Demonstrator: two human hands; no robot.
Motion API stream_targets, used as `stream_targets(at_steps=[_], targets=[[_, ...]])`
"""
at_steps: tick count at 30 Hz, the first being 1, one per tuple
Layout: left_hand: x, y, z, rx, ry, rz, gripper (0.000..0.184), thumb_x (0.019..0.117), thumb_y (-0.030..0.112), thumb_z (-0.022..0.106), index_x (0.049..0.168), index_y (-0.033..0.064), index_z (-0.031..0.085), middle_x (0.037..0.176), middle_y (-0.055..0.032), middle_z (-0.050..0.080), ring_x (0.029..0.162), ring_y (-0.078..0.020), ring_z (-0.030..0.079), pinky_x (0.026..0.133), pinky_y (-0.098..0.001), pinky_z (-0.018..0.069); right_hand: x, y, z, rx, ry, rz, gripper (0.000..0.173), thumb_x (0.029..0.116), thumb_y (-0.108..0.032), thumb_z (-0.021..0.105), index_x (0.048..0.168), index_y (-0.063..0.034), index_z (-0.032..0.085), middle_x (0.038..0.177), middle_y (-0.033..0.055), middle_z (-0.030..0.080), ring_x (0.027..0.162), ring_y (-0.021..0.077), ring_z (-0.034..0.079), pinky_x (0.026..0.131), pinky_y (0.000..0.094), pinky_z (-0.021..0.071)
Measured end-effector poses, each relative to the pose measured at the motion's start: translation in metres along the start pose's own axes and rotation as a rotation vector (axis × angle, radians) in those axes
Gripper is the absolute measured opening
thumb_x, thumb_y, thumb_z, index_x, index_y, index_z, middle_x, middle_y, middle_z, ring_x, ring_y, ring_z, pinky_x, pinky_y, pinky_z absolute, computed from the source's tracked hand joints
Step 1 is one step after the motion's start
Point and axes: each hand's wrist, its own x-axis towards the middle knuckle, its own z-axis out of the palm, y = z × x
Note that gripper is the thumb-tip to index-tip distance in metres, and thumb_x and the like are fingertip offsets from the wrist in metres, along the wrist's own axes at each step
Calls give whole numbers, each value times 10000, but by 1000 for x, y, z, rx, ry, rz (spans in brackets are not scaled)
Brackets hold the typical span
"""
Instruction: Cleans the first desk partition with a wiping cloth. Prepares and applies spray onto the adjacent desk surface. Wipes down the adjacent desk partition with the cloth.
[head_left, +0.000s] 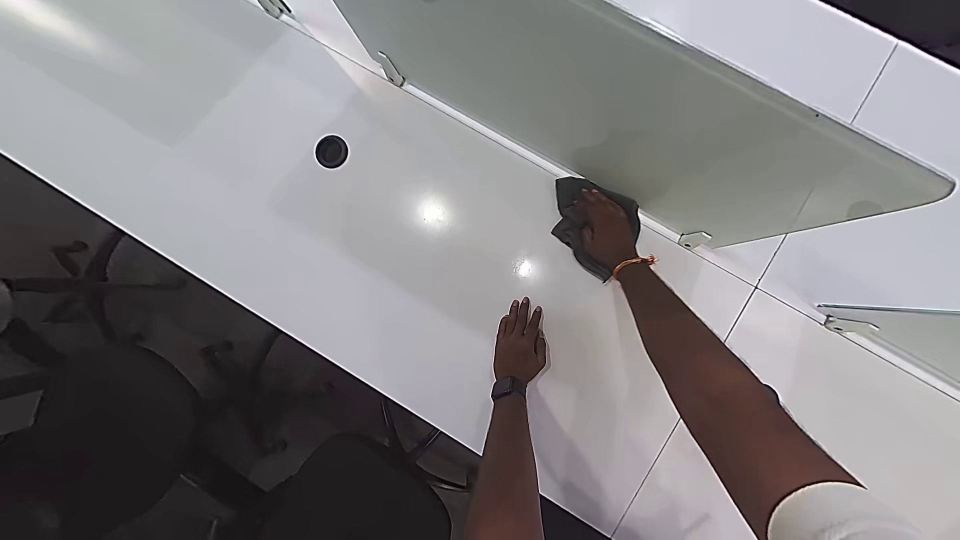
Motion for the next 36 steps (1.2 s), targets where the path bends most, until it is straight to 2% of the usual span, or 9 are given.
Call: stream_targets(at_steps=[3,8,12,16,19,25,29,33,36], targets=[[-2,-1,2,-30,12,-6,521,1000,283,387,1490,215,554,1598,-83,450,1507,-299,370,1212,-483,314,-14,10,-10,-7,-10,60,509,946,-142,476,1448,-138,562,1608,56,438,1521,277,347,1208,519,329],[-1,2,0,-35,1,-18,513,1007,297,402,1491,218,553,1597,-70,454,1507,-287,374,1221,-472,300,-68,7,-12,1,38,179,501,969,-158,453,1455,-86,548,1615,113,417,1539,295,309,1262,538,211],[-1,2,-2,-44,0,-21,510,1008,297,405,1492,229,551,1601,-65,449,1508,-281,372,1216,-479,310,-143,2,-6,-48,50,245,514,966,-214,428,1446,-84,558,1613,128,414,1546,309,286,1259,572,185],[0,2,-2,-60,25,-4,514,986,268,425,1475,202,570,1587,-90,465,1488,-310,401,1193,-488,340,-221,-57,4,-86,-1,325,554,953,-249,426,1470,-94,548,1608,190,402,1529,398,295,1226,653,174],[0,1,-2,-47,19,-3,523,982,264,420,1479,184,563,1591,-101,456,1493,-315,392,1192,-495,337,-254,-110,30,-96,-50,207,575,910,-265,460,1463,-138,561,1601,181,415,1513,396,328,1190,680,223],[0,0,-1,-4,18,2,521,1005,288,372,1470,157,570,1591,-118,453,1492,-325,388,1187,-501,337,-187,-106,26,-31,-292,37,626,927,-351,474,1551,-303,448,1689,29,288,1576,283,197,1238,612,146],[0,-1,0,27,23,22,540,1012,301,326,1472,149,565,1593,-128,446,1493,-345,382,1191,-513,332,-130,-73,22,-11,-220,-48,615,938,-441,514,1542,-337,458,1700,-41,255,1585,215,158,1252,567,152],[0,-3,2,42,27,28,553,1012,298,304,1492,164,545,1602,-129,433,1502,-347,366,1202,-522,314,-84,-29,8,-40,-58,103,666,897,-422,555,1546,-303,460,1689,-5,287,1570,262,214,1226,629,159],[-3,-4,3,42,31,26,546,1012,291,311,1486,164,550,1601,-123,435,1509,-331,358,1216,-505,301,-90,10,-10,-76,-50,256,648,903,-333,539,1543,-289,452,1696,-18,268,1575,256,201,1231,627,143]])
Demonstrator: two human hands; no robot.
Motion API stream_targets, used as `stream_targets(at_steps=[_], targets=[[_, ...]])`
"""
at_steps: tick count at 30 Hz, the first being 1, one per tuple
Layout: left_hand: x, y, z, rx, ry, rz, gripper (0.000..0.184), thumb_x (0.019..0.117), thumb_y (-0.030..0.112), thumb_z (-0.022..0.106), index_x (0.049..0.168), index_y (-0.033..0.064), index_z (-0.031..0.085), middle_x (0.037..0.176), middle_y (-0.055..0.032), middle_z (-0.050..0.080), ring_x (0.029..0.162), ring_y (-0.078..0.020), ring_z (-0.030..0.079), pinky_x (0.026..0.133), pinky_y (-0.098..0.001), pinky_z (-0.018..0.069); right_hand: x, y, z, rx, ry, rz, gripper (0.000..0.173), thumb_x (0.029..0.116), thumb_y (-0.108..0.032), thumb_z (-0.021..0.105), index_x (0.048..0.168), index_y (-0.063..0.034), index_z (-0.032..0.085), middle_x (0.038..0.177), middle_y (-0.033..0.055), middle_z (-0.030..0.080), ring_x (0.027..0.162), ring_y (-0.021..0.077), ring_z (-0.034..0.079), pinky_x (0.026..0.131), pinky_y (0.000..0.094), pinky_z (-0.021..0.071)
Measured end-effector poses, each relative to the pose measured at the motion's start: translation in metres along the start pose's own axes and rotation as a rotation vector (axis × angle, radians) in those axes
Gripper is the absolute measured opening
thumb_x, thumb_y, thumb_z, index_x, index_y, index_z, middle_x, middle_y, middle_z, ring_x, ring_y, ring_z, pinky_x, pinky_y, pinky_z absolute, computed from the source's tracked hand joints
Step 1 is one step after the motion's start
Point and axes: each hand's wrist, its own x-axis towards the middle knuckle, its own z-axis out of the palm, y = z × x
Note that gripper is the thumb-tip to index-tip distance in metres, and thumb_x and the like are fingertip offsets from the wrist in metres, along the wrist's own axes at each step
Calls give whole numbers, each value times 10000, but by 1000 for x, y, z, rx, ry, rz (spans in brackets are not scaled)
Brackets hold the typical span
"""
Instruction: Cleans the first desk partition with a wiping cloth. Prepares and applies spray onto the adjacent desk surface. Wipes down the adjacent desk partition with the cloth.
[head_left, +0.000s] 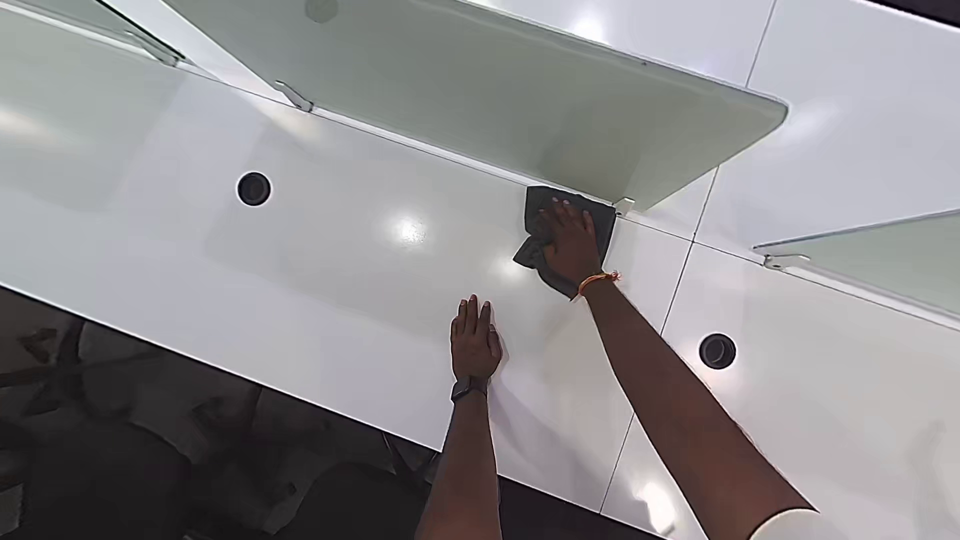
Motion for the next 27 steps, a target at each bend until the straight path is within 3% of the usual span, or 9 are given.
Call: stream_targets(at_steps=[4,7,10,12,16,19,24,27], targets=[[3,-1,0,16,36,22,539,1019,289,314,1483,158,554,1594,-137,442,1503,-340,366,1212,-494,311,-66,59,-25,8,25,59,636,905,-237,558,1535,-216,474,1684,34,296,1571,281,211,1239,617,167],[0,-1,1,8,24,19,537,1015,281,322,1482,155,556,1598,-135,438,1506,-344,361,1214,-510,301,-123,117,-31,-16,98,154,640,883,-253,525,1516,-170,494,1659,72,341,1558,280,251,1242,605,178],[2,0,0,-6,12,13,535,1018,276,328,1488,146,548,1600,-147,431,1508,-358,355,1214,-516,299,-148,156,-41,-35,153,293,667,882,-246,505,1542,-162,456,1670,101,311,1565,295,231,1239,606,179],[2,0,0,-4,20,8,535,1018,280,325,1487,153,551,1598,-135,438,1504,-349,365,1209,-508,307,-148,159,-40,-72,188,402,675,876,-246,492,1546,-172,448,1676,97,301,1566,295,232,1230,608,192],[1,2,2,-4,4,-4,534,1016,274,329,1492,170,547,1601,-112,439,1506,-339,363,1208,-508,306,-119,112,-30,-92,272,748,623,937,-241,468,1551,-149,425,1674,132,292,1563,327,230,1228,622,167],[3,1,3,-12,-17,-22,534,1015,280,335,1500,189,539,1612,-91,427,1518,-318,344,1218,-500,287,-89,60,-15,-88,290,853,680,967,-309,460,1595,-85,323,1678,196,244,1565,365,202,1222,644,146],[3,3,1,-20,-24,-22,534,1021,279,328,1508,189,528,1620,-99,413,1522,-321,334,1215,-506,292,-67,-75,21,-11,170,530,770,947,-348,556,1605,-50,288,1687,215,197,1577,388,135,1214,700,128],[3,0,1,-13,0,-7,547,1008,282,320,1500,180,535,1609,-110,428,1514,-335,346,1203,-519,311,-63,-122,35,32,62,292,695,928,-287,562,1583,-139,380,1702,129,214,1586,316,137,1239,643,116]])
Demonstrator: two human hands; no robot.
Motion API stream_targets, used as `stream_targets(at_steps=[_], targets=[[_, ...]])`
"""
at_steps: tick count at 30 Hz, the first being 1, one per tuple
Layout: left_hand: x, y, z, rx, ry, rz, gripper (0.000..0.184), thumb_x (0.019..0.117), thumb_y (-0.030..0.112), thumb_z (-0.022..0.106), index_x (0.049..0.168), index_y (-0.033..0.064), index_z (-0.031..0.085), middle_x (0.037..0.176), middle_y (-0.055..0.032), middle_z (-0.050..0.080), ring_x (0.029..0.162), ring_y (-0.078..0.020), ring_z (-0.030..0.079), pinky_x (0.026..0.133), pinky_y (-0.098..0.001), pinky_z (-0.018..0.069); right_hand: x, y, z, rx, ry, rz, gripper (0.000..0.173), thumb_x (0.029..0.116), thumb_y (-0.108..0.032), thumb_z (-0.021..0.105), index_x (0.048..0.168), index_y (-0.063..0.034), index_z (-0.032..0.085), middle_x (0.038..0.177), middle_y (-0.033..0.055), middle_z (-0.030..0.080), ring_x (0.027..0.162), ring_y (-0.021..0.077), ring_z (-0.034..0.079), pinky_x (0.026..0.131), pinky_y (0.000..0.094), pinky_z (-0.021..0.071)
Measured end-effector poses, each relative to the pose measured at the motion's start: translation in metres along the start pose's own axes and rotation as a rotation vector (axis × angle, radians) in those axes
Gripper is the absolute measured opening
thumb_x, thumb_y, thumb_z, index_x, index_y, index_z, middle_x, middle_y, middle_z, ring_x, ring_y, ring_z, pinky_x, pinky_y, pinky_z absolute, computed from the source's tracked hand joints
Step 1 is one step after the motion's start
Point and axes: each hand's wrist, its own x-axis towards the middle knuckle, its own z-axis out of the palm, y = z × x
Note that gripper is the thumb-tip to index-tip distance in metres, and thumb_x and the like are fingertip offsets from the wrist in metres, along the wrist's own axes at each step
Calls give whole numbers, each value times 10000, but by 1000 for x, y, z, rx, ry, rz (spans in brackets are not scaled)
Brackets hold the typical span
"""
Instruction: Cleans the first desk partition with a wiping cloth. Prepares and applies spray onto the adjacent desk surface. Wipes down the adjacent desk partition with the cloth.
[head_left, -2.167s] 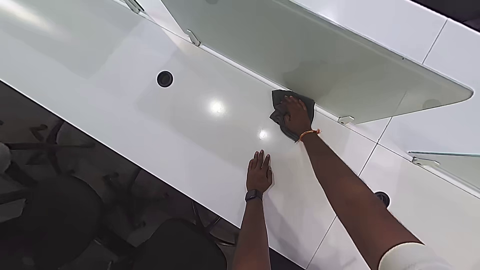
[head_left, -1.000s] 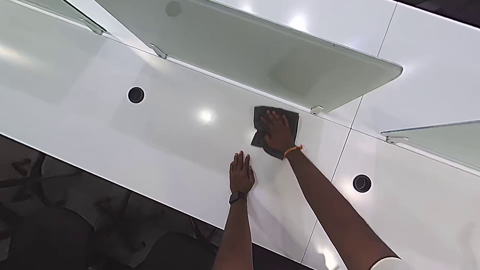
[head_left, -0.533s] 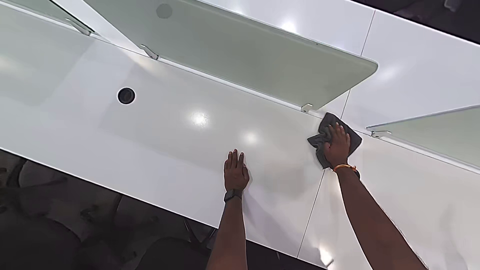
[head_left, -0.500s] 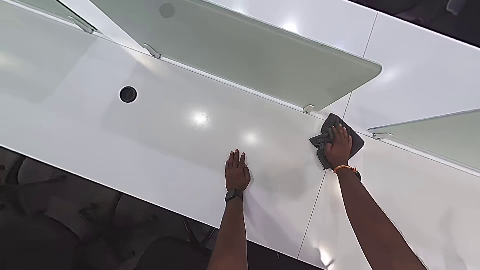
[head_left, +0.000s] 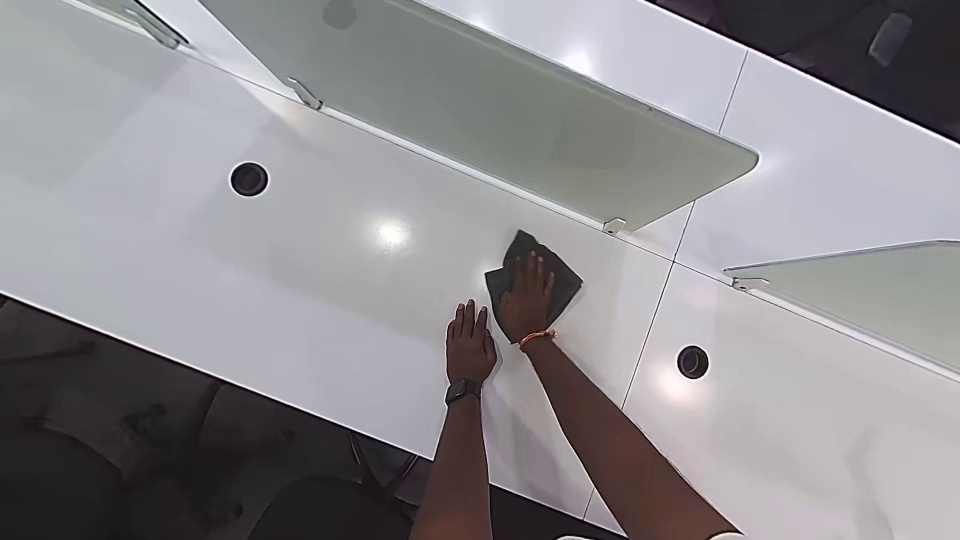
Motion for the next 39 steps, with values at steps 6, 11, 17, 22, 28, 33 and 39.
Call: stream_targets(at_steps=[6,11,17,22,28,33,39], targets=[[-1,-1,0,0,5,18,544,1001,251,328,1487,147,547,1610,-128,421,1515,-339,344,1214,-515,296,-14,69,-11,110,-245,-528,592,901,-124,582,1477,-255,557,1673,-53,324,1578,167,187,1280,540,120],[-1,0,-3,17,-9,7,545,1001,250,330,1493,151,540,1604,-131,430,1509,-357,351,1208,-527,298,-93,166,-41,152,-143,-283,562,881,-130,554,1432,-225,610,1612,21,441,1539,254,316,1255,586,174],[1,1,-2,26,-14,10,553,997,251,320,1501,154,529,1617,-135,408,1514,-357,340,1203,-522,306,-148,210,-41,41,1,-148,638,812,-240,539,1446,-190,587,1612,77,431,1529,318,322,1223,632,180],[0,2,-4,9,-46,-8,555,985,245,347,1501,158,531,1618,-129,408,1510,-358,348,1198,-525,314,-134,193,-35,-44,34,-74,705,793,-279,522,1487,-159,541,1625,118,400,1539,343,291,1218,641,154],[0,3,-6,-4,-61,-20,552,990,242,352,1511,180,521,1617,-119,413,1513,-342,346,1197,-521,314,-40,143,-34,-76,-7,-116,630,858,-258,520,1482,-179,554,1630,93,401,1545,334,281,1226,644,161],[0,2,-3,4,-45,-9,552,991,254,342,1507,184,526,1617,-117,413,1512,-343,348,1193,-518,323,39,102,-37,-110,-85,-140,666,917,-241,552,1571,-210,427,1709,40,226,1587,277,142,1232,638,124],[0,2,-2,2,-38,-13,543,1000,249,339,1502,192,534,1620,-95,413,1517,-330,342,1204,-519,306,50,100,-31,-49,22,-193,663,930,-235,492,1585,-202,392,1726,8,167,1599,251,85,1243,633,115]])
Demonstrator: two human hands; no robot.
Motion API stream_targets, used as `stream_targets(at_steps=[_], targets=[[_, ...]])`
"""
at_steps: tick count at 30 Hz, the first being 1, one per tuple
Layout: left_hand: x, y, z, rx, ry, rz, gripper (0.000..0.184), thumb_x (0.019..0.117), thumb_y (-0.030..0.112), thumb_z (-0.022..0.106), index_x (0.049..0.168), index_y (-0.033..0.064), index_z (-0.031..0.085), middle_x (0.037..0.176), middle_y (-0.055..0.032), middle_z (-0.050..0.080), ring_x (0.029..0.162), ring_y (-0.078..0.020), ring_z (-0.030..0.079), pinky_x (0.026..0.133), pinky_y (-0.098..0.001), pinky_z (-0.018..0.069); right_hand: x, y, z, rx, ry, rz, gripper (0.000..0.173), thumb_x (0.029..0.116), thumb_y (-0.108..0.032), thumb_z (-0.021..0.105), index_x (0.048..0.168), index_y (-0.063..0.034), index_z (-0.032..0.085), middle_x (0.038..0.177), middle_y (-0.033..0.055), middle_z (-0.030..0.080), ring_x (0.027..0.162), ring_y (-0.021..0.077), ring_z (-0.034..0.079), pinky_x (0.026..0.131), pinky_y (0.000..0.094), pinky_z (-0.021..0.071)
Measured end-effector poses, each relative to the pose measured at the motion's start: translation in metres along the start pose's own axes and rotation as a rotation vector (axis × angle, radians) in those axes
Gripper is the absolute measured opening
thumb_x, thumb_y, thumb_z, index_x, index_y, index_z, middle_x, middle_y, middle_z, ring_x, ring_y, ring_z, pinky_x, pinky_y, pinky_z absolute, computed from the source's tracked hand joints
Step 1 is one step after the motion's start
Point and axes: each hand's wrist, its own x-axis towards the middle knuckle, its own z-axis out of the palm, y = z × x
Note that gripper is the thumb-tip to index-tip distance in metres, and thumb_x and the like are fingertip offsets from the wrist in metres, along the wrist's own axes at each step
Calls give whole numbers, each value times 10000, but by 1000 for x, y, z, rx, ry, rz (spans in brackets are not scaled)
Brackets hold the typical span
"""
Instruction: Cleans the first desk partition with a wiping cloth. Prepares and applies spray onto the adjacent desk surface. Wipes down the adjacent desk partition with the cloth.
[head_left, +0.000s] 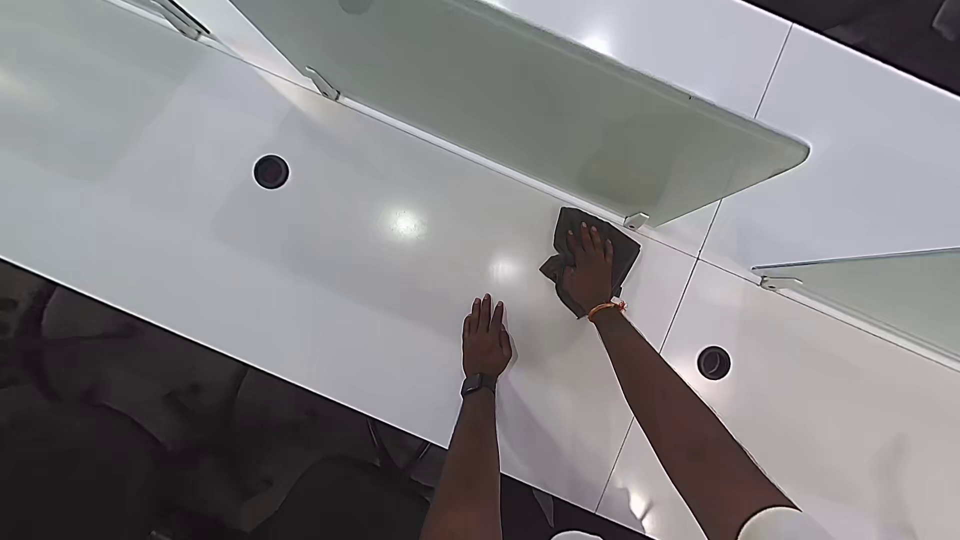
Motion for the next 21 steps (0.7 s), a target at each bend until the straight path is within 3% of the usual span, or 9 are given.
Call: stream_targets(at_steps=[2,6,9,13,17,19,21], targets=[[-1,-1,1,-10,23,4,527,1001,248,352,1484,185,556,1616,-92,419,1520,-327,336,1208,-520,305,-13,0,-1,46,10,-27,676,913,-181,501,1581,-195,400,1726,0,173,1600,244,89,1252,624,108],[-1,-2,3,-5,21,5,533,1003,253,356,1505,205,529,1660,-60,345,1556,-280,259,1221,-497,277,-70,-1,9,57,-25,-22,643,881,-184,523,1523,-202,499,1678,38,313,1575,260,203,1251,611,108],[-2,-2,5,-23,19,10,538,1013,263,349,1521,178,503,1672,-68,317,1565,-269,234,1227,-492,268,-157,-11,16,62,-55,-8,604,898,-233,494,1500,-210,537,1648,50,378,1560,289,257,1242,627,142],[-4,-4,5,-103,11,18,565,1038,293,311,1527,46,452,1669,-94,319,1570,-272,221,1244,-482,235,-289,-46,27,103,-70,-33,621,845,-268,511,1451,-151,585,1598,119,446,1508,371,351,1187,692,214],[-6,-14,-10,-624,185,-25,481,1042,173,357,1436,-37,536,1535,-161,511,1497,-273,393,1244,-439,300,-375,-109,38,85,-166,35,675,813,-256,546,1481,-156,557,1613,119,422,1520,364,327,1181,691,210],[-14,-26,-38,-923,238,-193,451,1071,138,338,1440,-30,535,1497,-174,546,1427,-234,493,1204,-415,388,-381,-146,41,103,-234,25,719,786,-208,626,1497,-155,535,1631,121,390,1532,373,299,1181,704,207],[-36,-51,-63,-1031,308,-321,409,1083,122,348,1368,-40,592,1410,-185,614,1339,-227,575,1147,-405,451,-366,-172,42,122,-340,-51,741,802,-206,655,1527,-188,503,1671,75,327,1562,340,236,1209,687,160]])
